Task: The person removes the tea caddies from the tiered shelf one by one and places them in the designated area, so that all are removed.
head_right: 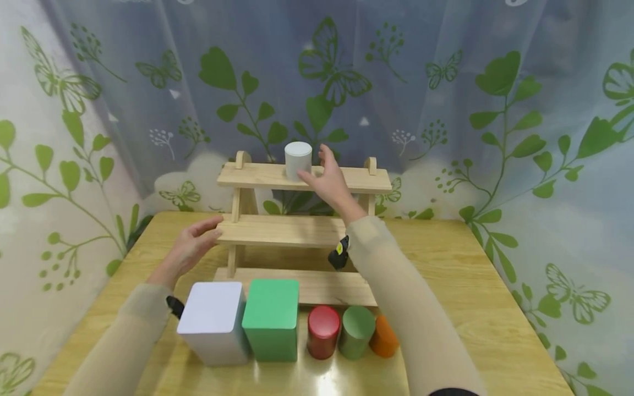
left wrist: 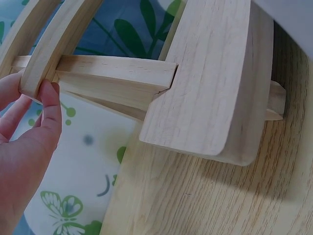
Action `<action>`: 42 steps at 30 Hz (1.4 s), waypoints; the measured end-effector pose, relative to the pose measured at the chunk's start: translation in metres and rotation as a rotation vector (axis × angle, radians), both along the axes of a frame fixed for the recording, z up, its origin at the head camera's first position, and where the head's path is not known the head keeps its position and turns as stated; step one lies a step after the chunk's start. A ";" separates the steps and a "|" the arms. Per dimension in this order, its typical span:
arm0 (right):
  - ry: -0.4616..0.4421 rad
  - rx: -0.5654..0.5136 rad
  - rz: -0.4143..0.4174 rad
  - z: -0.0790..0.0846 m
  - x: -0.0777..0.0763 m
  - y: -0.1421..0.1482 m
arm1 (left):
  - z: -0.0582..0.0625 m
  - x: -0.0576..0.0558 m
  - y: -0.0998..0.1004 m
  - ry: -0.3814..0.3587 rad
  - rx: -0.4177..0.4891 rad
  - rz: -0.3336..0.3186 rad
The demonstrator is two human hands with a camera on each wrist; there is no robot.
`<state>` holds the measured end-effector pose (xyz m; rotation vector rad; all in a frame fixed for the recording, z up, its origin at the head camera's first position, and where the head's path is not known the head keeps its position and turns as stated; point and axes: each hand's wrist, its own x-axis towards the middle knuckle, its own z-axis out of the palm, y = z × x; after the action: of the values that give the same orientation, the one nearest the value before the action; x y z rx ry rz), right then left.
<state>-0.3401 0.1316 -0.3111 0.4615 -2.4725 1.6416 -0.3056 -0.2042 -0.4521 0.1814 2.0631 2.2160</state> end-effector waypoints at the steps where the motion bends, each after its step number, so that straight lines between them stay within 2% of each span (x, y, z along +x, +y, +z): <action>1: -0.006 0.005 -0.006 0.001 -0.001 -0.002 | 0.001 0.000 0.000 0.000 -0.006 -0.003; 9: -0.011 0.048 -0.069 0.007 -0.009 -0.018 | 0.003 0.002 0.000 0.000 -0.019 -0.006; 18: -0.085 0.066 -0.121 0.012 -0.017 -0.026 | 0.007 0.007 -0.001 0.002 -0.040 -0.022; 25: -0.090 0.072 -0.129 0.015 -0.023 -0.028 | 0.024 0.014 0.003 -0.007 -0.027 -0.045; 29: -0.092 0.062 -0.125 0.014 -0.025 -0.030 | 0.027 0.016 0.003 -0.008 -0.043 -0.051; 36: -0.075 0.002 -0.133 0.009 -0.027 -0.032 | 0.027 0.019 0.003 -0.017 -0.038 -0.056; 42: -0.038 -0.049 -0.125 0.005 -0.027 -0.028 | 0.019 0.015 0.001 -0.016 -0.033 -0.055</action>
<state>-0.3671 0.1040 -0.3062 0.2667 -2.4270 1.6728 -0.2909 -0.2029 -0.4329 0.2146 2.0597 2.1434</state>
